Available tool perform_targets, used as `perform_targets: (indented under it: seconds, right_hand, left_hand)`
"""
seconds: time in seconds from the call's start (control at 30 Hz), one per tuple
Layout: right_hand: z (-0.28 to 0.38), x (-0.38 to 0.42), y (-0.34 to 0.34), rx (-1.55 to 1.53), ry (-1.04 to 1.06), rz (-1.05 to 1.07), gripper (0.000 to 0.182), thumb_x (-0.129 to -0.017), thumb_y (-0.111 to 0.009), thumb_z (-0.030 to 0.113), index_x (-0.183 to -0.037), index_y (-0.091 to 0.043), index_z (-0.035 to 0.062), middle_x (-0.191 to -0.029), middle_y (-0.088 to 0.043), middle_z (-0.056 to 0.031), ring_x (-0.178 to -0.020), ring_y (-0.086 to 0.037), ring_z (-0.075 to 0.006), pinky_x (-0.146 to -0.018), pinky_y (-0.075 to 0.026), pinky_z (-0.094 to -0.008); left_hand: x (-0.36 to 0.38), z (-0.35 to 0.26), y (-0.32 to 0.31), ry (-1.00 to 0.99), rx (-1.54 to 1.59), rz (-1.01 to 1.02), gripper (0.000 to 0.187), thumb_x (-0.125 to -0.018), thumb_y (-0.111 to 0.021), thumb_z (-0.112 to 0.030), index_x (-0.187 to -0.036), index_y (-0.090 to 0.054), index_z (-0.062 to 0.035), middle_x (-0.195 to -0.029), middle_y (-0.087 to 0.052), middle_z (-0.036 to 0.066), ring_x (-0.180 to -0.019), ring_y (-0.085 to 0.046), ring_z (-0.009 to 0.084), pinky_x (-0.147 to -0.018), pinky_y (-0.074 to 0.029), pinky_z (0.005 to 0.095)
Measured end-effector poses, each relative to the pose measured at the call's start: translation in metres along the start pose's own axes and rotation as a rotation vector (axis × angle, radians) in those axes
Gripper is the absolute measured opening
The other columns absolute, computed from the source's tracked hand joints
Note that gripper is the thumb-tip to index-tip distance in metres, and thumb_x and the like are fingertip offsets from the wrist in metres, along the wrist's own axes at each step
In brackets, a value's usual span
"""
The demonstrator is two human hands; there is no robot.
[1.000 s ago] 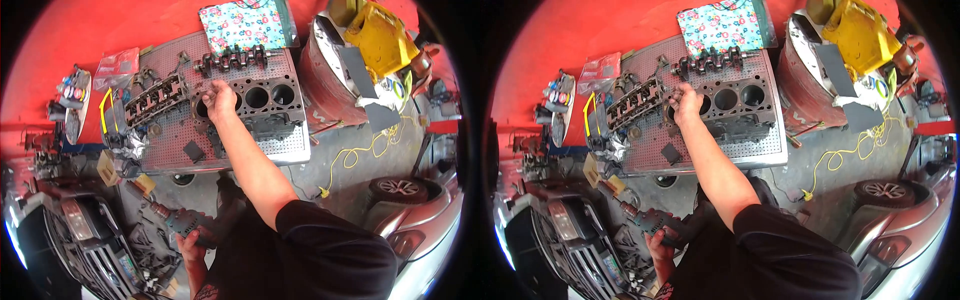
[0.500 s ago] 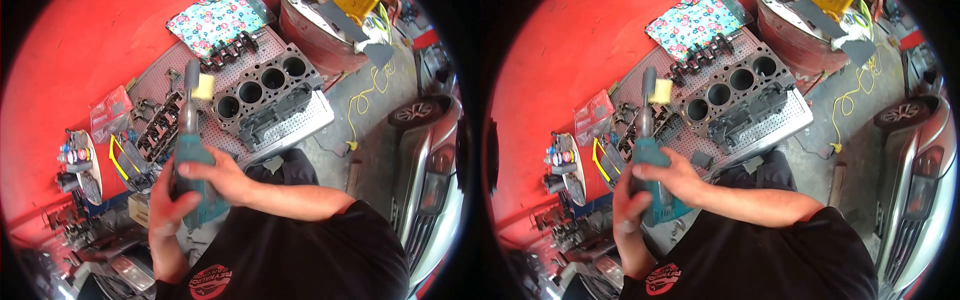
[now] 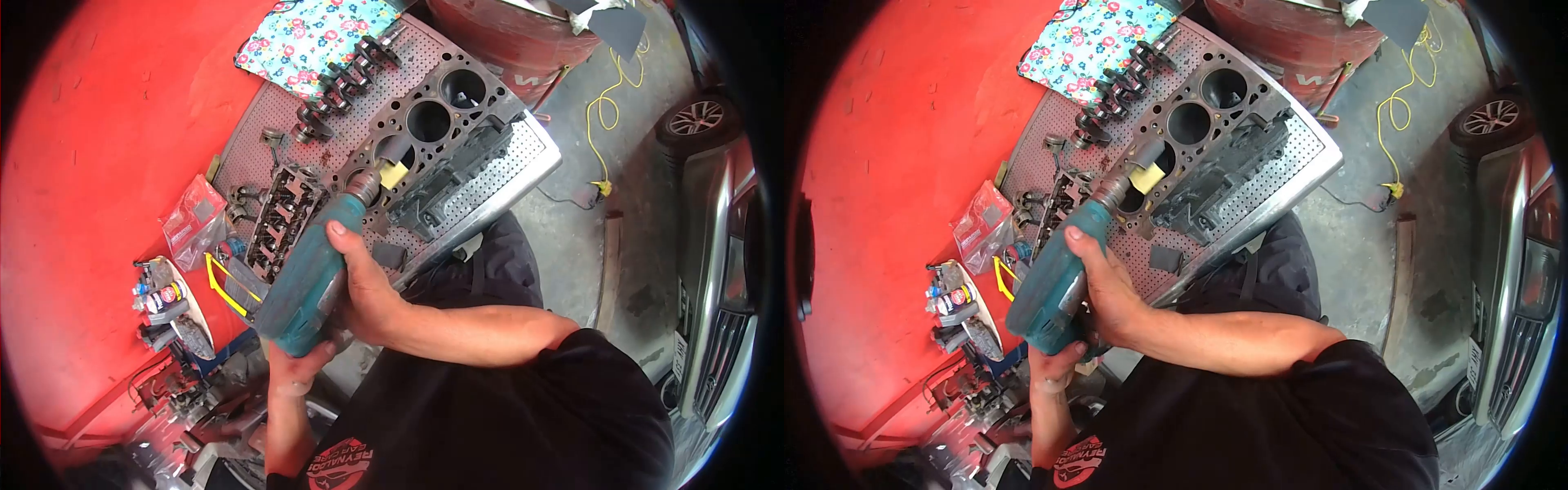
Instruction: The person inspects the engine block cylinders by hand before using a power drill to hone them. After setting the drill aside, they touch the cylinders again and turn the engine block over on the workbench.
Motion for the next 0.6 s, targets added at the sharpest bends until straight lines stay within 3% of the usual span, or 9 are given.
perform_targets:
  seconds: [0.07,0.1,0.3,0.4,0.43,0.6]
  right_hand:
    - [0.004,-0.009,0.021,0.080,-0.058,-0.006,0.091,-0.088,-0.065,0.075,-0.146,-0.046,0.0079,-0.133,-0.058,-0.0135,-0.122,-0.057,-0.0269,-0.108,-0.044,-0.0478]
    - [0.016,-0.003,0.014,0.134,-0.090,-0.052,0.101,-0.086,-0.059,0.082,-0.152,-0.042,0.0086,-0.142,-0.054,-0.0148,-0.132,-0.051,-0.0279,-0.115,-0.034,-0.0493]
    - [0.048,-0.013,0.010,0.044,-0.220,-0.047,0.097,-0.087,-0.056,0.083,-0.152,-0.043,0.0123,-0.152,-0.051,-0.0093,-0.140,-0.045,-0.0253,-0.118,-0.027,-0.0515]
    - [0.058,-0.023,0.010,0.019,-0.283,0.065,0.081,-0.094,-0.050,0.079,-0.145,-0.049,0.0162,-0.144,-0.059,-0.0046,-0.133,-0.053,-0.0209,-0.115,-0.034,-0.0468]
    - [0.062,-0.024,0.008,0.015,-0.295,0.046,0.081,-0.094,-0.049,0.080,-0.145,-0.050,0.0163,-0.143,-0.060,-0.0041,-0.133,-0.053,-0.0206,-0.115,-0.034,-0.0464]
    - [0.073,-0.028,0.003,-0.005,-0.323,0.000,0.084,-0.094,-0.045,0.082,-0.146,-0.050,0.0166,-0.146,-0.059,-0.0024,-0.136,-0.052,-0.0201,-0.114,-0.033,-0.0466]
  left_hand:
    - [-0.008,-0.015,-0.006,0.169,0.004,0.137,0.073,-0.073,-0.080,-0.002,-0.141,-0.055,0.0015,-0.116,-0.069,0.010,-0.100,-0.067,0.0179,-0.085,-0.054,0.0318]
    - [-0.011,-0.027,-0.019,0.217,0.040,0.115,0.064,-0.073,-0.078,-0.002,-0.134,-0.059,0.0019,-0.102,-0.070,0.010,-0.086,-0.065,0.0145,-0.075,-0.052,0.0296]
    - [-0.034,-0.049,-0.030,0.283,-0.024,0.056,0.054,-0.075,-0.073,-0.004,-0.128,-0.061,0.0029,-0.099,-0.070,0.011,-0.081,-0.064,0.0159,-0.072,-0.052,0.0305]
    - [-0.044,-0.067,-0.034,0.313,-0.130,0.007,0.042,-0.076,-0.073,-0.003,-0.116,-0.064,0.0025,-0.093,-0.069,0.009,-0.079,-0.063,0.0161,-0.071,-0.051,0.0308]
    - [-0.049,-0.073,-0.032,0.293,-0.319,0.018,0.029,-0.077,-0.073,-0.004,-0.105,-0.066,0.0009,-0.087,-0.067,0.006,-0.078,-0.062,0.0154,-0.070,-0.051,0.0309]
    - [-0.068,-0.098,-0.042,0.421,-0.240,0.026,0.025,-0.078,-0.071,-0.002,-0.102,-0.066,0.0007,-0.083,-0.066,0.004,-0.074,-0.061,0.0136,-0.066,-0.049,0.0297]
Point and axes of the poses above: each hand's wrist, its own x-axis away from the middle knuckle, its own y-axis out of the back of the hand, z = x × y, the point moved 3 cm from there along -x, towards the middle knuckle
